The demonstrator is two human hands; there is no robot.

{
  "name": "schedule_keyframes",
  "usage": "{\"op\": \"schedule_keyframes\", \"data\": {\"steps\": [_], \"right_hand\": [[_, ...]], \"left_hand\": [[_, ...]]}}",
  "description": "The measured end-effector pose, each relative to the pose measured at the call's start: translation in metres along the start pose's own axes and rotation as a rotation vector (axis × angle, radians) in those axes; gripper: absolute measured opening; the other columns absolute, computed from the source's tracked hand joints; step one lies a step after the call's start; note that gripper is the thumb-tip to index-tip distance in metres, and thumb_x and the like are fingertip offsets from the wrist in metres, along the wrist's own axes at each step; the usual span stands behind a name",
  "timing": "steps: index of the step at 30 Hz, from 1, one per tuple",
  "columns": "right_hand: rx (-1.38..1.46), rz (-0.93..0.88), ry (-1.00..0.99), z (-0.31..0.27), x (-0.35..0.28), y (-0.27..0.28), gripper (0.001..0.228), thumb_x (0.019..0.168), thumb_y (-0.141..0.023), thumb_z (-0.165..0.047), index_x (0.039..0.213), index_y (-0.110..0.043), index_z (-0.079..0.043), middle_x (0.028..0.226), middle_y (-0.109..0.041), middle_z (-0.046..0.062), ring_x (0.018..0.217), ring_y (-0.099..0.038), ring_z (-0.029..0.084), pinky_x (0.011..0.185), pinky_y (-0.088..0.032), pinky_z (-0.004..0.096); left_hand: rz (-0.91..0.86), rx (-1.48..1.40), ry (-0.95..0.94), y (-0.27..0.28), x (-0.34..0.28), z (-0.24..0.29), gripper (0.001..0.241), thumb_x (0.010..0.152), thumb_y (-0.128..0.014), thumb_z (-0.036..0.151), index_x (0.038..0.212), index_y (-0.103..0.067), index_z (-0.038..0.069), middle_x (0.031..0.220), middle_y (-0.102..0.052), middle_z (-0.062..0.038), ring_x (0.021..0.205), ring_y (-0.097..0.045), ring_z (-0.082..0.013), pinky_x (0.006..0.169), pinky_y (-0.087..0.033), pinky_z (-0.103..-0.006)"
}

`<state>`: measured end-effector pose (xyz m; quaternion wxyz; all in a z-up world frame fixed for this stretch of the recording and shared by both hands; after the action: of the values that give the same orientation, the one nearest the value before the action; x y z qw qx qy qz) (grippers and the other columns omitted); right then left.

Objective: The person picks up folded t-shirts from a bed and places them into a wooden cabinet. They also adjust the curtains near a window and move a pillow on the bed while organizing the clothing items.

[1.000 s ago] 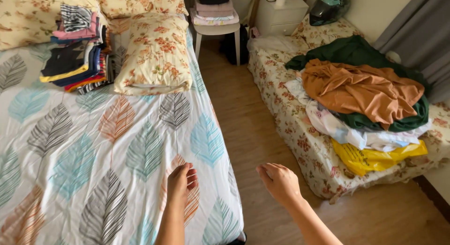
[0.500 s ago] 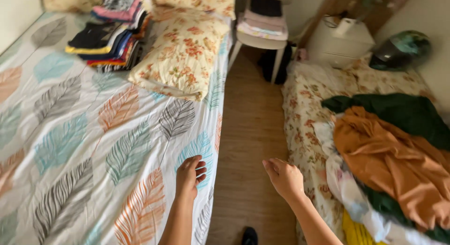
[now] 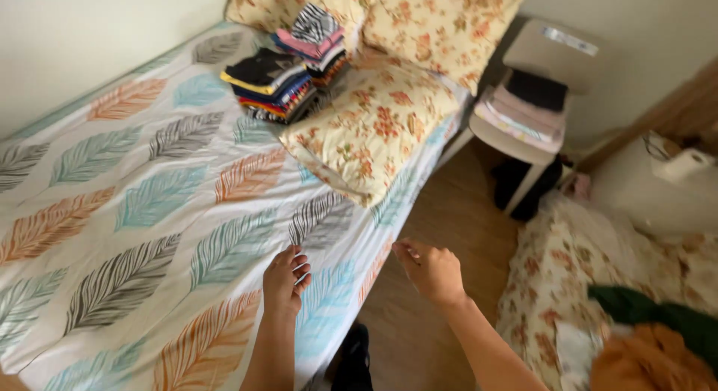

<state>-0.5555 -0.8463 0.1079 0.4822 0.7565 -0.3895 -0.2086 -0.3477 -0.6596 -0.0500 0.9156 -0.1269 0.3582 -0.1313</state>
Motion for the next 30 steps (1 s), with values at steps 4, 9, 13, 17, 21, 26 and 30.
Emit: {"op": "schedule_keyframes", "data": {"steps": [4,9,13,17,21,26,30], "right_hand": [[0.035,0.045,0.116,-0.010,0.085,-0.012,0.020,0.089,-0.069,-0.048,0.099,-0.079,-0.034,0.091,-0.081,-0.002,0.090,-0.077,0.028,0.079,-0.063,0.046],[0.074,0.072,0.188,-0.008,0.196,-0.026,0.019,0.089,-0.070,-0.044,0.098,-0.079,-0.030,0.092,-0.082,-0.006,0.088,-0.078,0.019,0.077,-0.064,0.042],[0.042,0.051,0.296,-0.031,0.270,-0.035,0.019,0.092,-0.067,-0.041,0.098,-0.079,-0.028,0.092,-0.082,-0.005,0.088,-0.079,0.018,0.076,-0.064,0.041],[0.074,-0.024,0.360,-0.059,0.344,-0.060,0.022,0.094,-0.067,-0.041,0.101,-0.079,-0.025,0.093,-0.081,-0.002,0.089,-0.078,0.020,0.078,-0.064,0.041],[0.231,-0.197,0.216,-0.067,0.450,-0.125,0.025,0.090,-0.065,-0.045,0.101,-0.078,-0.027,0.090,-0.081,-0.006,0.093,-0.077,0.019,0.085,-0.060,0.038],[0.676,-0.320,-0.002,-0.080,0.566,-0.207,0.032,0.090,-0.075,-0.037,0.108,-0.075,-0.011,0.081,-0.077,0.011,0.059,-0.071,0.018,0.049,-0.059,0.028],[0.777,-0.418,-0.057,-0.098,0.628,-0.240,0.046,0.089,-0.076,-0.041,0.112,-0.072,-0.002,0.092,-0.076,0.019,0.066,-0.074,0.027,0.056,-0.066,0.036]], "left_hand": [[0.014,-0.064,-0.051,-0.045,0.059,0.038,0.022,0.100,-0.065,0.035,0.107,-0.070,0.015,0.085,-0.068,-0.005,0.071,-0.065,-0.0182,0.067,-0.056,-0.0341],[0.110,-0.080,-0.202,-0.108,0.097,0.098,0.024,0.092,-0.072,0.033,0.099,-0.070,0.010,0.079,-0.065,-0.005,0.064,-0.063,-0.0169,0.057,-0.053,-0.0296],[0.181,-0.010,-0.299,-0.132,0.163,0.111,0.025,0.090,-0.075,0.033,0.097,-0.072,0.009,0.077,-0.068,-0.008,0.064,-0.064,-0.0174,0.056,-0.051,-0.0291],[0.307,0.266,-0.478,-0.151,0.201,0.133,0.025,0.088,-0.080,0.038,0.096,-0.078,0.015,0.073,-0.073,-0.006,0.065,-0.069,-0.0185,0.058,-0.055,-0.0313],[0.317,0.086,-0.481,-0.183,0.219,0.163,0.030,0.090,-0.076,0.031,0.098,-0.074,0.002,0.073,-0.068,-0.011,0.062,-0.063,-0.0173,0.053,-0.053,-0.0295],[0.383,-0.131,-0.391,-0.209,0.277,0.184,0.037,0.095,-0.070,0.034,0.104,-0.070,-0.002,0.080,-0.071,-0.013,0.064,-0.067,-0.0181,0.056,-0.057,-0.0289],[0.397,-0.352,-0.250,-0.231,0.383,0.180,0.037,0.093,-0.073,0.035,0.109,-0.069,0.002,0.085,-0.075,-0.016,0.067,-0.073,-0.0255,0.059,-0.063,-0.0382]]}}
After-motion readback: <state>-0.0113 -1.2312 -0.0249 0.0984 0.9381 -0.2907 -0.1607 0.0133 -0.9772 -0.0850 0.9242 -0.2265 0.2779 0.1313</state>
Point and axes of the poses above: each hand's wrist, its own x-axis towards the middle knuckle, its own y-axis out of the back of the hand, z = x × y, the point moved 4 cm from there along x, towards the middle knuckle
